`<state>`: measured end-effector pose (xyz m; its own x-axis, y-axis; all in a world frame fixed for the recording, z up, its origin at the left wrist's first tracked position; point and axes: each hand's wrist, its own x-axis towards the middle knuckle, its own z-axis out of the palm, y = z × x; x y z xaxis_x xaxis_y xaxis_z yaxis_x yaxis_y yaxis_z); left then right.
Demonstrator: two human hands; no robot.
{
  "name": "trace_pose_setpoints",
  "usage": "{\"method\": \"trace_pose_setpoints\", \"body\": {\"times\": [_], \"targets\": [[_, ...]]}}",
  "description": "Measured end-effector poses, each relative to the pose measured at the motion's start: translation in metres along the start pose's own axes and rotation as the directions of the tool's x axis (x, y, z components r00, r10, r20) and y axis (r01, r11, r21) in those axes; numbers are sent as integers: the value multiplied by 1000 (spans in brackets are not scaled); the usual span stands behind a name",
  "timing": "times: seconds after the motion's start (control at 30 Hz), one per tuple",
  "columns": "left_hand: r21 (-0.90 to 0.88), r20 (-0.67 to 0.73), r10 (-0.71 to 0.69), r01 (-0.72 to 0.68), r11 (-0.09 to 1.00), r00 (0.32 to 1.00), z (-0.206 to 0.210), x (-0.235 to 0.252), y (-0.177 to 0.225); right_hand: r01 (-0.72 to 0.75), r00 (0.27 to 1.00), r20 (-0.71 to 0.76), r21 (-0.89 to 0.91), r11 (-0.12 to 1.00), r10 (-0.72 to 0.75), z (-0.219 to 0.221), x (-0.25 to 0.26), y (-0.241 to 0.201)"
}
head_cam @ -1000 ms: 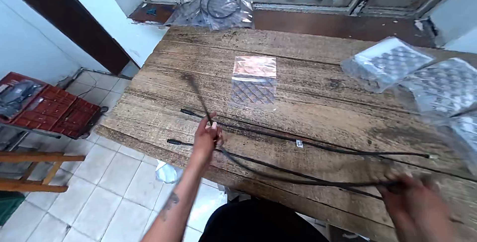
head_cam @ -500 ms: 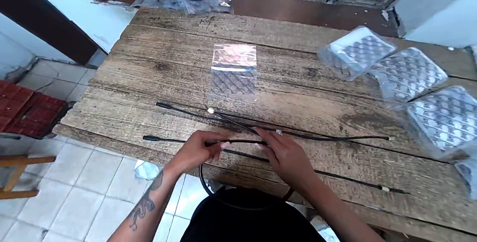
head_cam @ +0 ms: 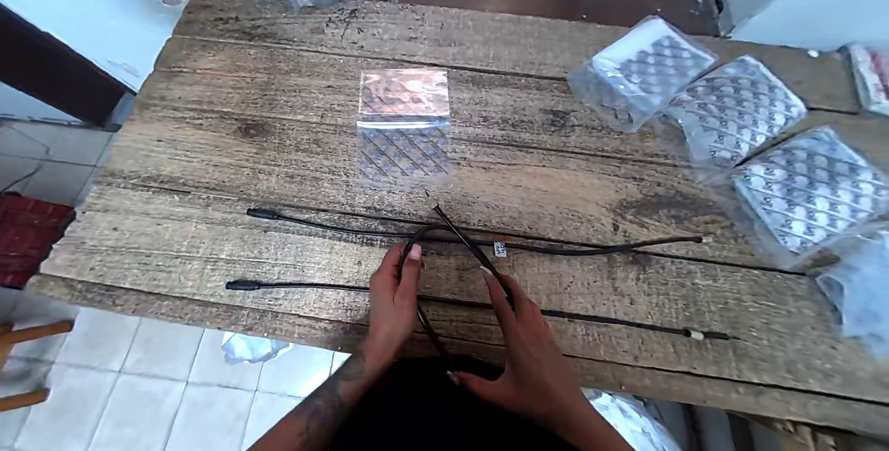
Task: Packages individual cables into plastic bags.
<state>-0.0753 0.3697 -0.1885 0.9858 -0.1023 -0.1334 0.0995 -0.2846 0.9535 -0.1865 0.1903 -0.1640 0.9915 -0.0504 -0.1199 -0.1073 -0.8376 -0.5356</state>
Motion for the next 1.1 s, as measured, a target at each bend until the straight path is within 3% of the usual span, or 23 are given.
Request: {"method": "trace_pose_setpoints", "body": {"times": [0.07, 0.13, 0.2, 0.27, 0.37, 0.47, 0.57, 0.77, 0.97, 1.1], "targets": [[255, 86, 175, -191, 948, 981, -20, 33, 10, 31, 995, -96, -40, 999, -34, 1, 4, 6], [361, 257, 329, -406, 840, 909, -37, 73, 19, 78, 986, -143, -87, 993, -90, -1, 6, 12], [332, 449, 417, -581, 743, 790, -41, 100, 27, 124, 980, -144, -101, 987, -138, -4, 5, 15], [250, 535, 492, -685, 685, 687, -38, 119, 27, 152, 975, -144, -112, 982, -168, -5, 6, 17], [223, 606, 481, -716, 662, 634, -40, 133, 30, 168, 970, -155, -127, 978, -187, -6, 7, 21], [212, 640, 401, -652, 728, 656, -45, 144, 33, 178, 965, -173, -122, 976, -197, -7, 6, 23], [251, 597, 300, -528, 812, 744, -61, 171, 16, 164, 968, -175, -107, 981, -181, -7, 6, 28], [443, 342, 350, -479, 758, 872, -72, 214, -51, 111, 976, -178, -80, 991, -124, -3, 5, 34], [507, 345, 353, -490, 709, 869, -57, 205, -25, 165, 966, -202, -14, 986, -164, -7, 10, 37], [557, 382, 438, -581, 593, 814, -59, 190, -15, 191, 962, -206, 39, 981, -179, -7, 10, 41]]}}
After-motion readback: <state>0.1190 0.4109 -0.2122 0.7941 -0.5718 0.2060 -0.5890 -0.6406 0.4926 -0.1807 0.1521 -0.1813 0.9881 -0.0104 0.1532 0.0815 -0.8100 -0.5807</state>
